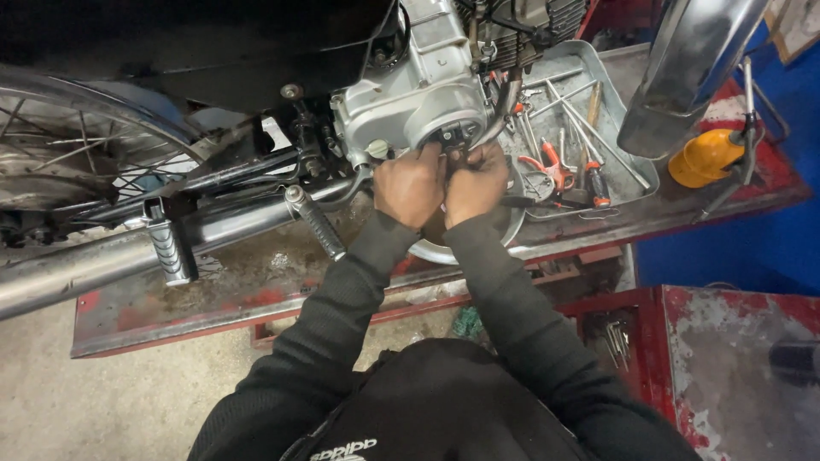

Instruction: The person works on a motorcycle, first adjusting the front wheel and chain area with a wrench, then wiping the frame with a cloth. They move to the rear engine area to remove a bolt and use a screwdriver on the engine casing.

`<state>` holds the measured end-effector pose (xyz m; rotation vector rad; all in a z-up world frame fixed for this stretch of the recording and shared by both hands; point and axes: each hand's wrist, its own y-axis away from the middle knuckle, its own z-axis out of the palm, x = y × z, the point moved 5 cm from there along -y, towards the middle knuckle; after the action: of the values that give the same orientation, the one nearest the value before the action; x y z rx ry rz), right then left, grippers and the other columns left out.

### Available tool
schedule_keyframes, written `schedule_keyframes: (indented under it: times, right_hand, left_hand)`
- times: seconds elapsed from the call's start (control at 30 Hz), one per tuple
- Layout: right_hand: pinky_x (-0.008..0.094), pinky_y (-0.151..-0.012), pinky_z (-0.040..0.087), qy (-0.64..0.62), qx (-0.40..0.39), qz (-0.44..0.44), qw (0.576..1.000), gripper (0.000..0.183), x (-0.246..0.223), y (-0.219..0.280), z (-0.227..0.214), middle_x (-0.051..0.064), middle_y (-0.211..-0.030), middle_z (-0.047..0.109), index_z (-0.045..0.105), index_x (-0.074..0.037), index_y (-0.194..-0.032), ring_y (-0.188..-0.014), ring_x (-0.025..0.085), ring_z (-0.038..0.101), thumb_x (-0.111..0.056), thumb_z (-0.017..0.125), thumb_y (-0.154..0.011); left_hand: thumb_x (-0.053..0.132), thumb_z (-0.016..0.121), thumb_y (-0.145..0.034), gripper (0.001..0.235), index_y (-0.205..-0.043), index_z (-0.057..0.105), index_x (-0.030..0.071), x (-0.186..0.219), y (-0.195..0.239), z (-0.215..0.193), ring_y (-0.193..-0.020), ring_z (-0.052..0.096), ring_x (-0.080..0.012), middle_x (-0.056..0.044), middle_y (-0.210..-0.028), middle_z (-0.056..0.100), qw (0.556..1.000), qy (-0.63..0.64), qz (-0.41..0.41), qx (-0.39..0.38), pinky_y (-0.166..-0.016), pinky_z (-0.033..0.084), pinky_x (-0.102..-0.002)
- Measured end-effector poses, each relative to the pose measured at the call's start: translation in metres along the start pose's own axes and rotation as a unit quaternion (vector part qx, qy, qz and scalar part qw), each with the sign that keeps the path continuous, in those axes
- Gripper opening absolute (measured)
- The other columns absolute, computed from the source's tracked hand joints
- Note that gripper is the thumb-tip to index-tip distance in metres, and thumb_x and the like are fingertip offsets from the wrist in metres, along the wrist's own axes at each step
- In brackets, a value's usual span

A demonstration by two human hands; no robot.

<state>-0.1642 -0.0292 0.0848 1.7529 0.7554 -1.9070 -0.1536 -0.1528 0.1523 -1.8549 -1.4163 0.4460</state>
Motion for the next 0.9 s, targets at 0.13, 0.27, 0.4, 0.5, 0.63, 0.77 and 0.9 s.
schedule_keyframes:
  times: [0.13,0.27,0.4,0.5,0.63,0.77,0.9]
  right_hand:
    - [0.028,-0.044,0.038,0.005,0.01,-0.013,1.0,0.032,0.006,-0.001,-0.001,0.01,-0.06,0.055,0.045,-0.012,-0.068,-0.05,0.021,0.055,0.002,0.071,-0.079]
    - [0.027,-0.042,0.038,0.018,0.007,-0.012,1.0,0.034,0.02,-0.005,0.004,0.006,-0.057,0.054,0.043,-0.015,-0.065,-0.045,0.017,0.053,-0.001,0.071,-0.08]
    - [0.026,-0.04,0.036,0.017,-0.002,-0.021,1.0,0.034,0.01,-0.003,0.007,0.007,-0.057,0.053,0.044,-0.014,-0.066,-0.046,0.018,0.051,0.001,0.071,-0.079]
    - [0.027,-0.041,0.037,0.013,0.012,-0.016,1.0,0.031,0.005,-0.001,0.005,0.009,-0.059,0.057,0.046,-0.014,-0.069,-0.046,0.021,0.055,0.0,0.072,-0.08]
    - [0.026,-0.041,0.038,0.012,0.011,0.002,1.0,0.031,-0.003,0.005,0.001,0.008,-0.059,0.058,0.046,-0.015,-0.07,-0.045,0.018,0.053,-0.001,0.071,-0.081]
    - [0.026,-0.04,0.038,0.031,0.013,-0.004,0.999,0.03,0.001,0.002,0.002,0.008,-0.06,0.06,0.046,-0.014,-0.071,-0.044,0.018,0.056,-0.002,0.072,-0.081]
    - [0.027,-0.039,0.04,0.023,0.019,0.009,1.0,0.027,-0.007,0.004,0.0,0.01,-0.062,0.06,0.048,-0.013,-0.074,-0.046,0.019,0.058,-0.001,0.071,-0.082]
  left_hand:
    - [0.031,0.074,-0.073,0.013,-0.085,0.072,0.027,0.001,0.001,0.002,-0.051,0.067,-0.0242,0.002,-0.056,0.061,1.0,0.0,-0.004,0.014,-0.049,0.057,-0.038]
    - [0.027,0.071,-0.077,0.009,-0.085,0.071,0.022,-0.001,-0.001,-0.002,-0.05,0.067,-0.0242,0.001,-0.054,0.061,0.998,0.021,0.05,0.011,-0.046,0.055,-0.037]
    - [0.029,0.071,-0.075,0.009,-0.08,0.068,0.023,-0.003,0.001,0.006,-0.05,0.067,-0.0227,0.001,-0.053,0.058,0.999,0.023,0.041,0.022,-0.046,0.055,-0.036]
    - [0.029,0.075,-0.068,0.013,-0.075,0.067,0.024,-0.001,0.003,0.008,-0.045,0.063,-0.0234,0.002,-0.051,0.056,0.998,0.003,0.033,0.06,-0.044,0.053,-0.036]
    - [0.031,0.072,-0.071,0.01,-0.075,0.065,0.026,-0.001,0.003,0.007,-0.044,0.063,-0.0217,0.004,-0.051,0.056,0.996,-0.015,0.045,0.071,-0.044,0.053,-0.035]
    - [0.03,0.071,-0.073,0.008,-0.079,0.066,0.026,-0.002,0.004,0.01,-0.045,0.063,-0.0199,0.006,-0.052,0.056,0.996,-0.008,0.062,0.068,-0.044,0.052,-0.033]
    - [0.024,0.071,-0.073,0.007,-0.073,0.064,0.024,0.002,-0.001,0.003,-0.04,0.06,-0.0219,0.005,-0.048,0.053,0.993,0.005,0.073,0.088,-0.04,0.049,-0.033]
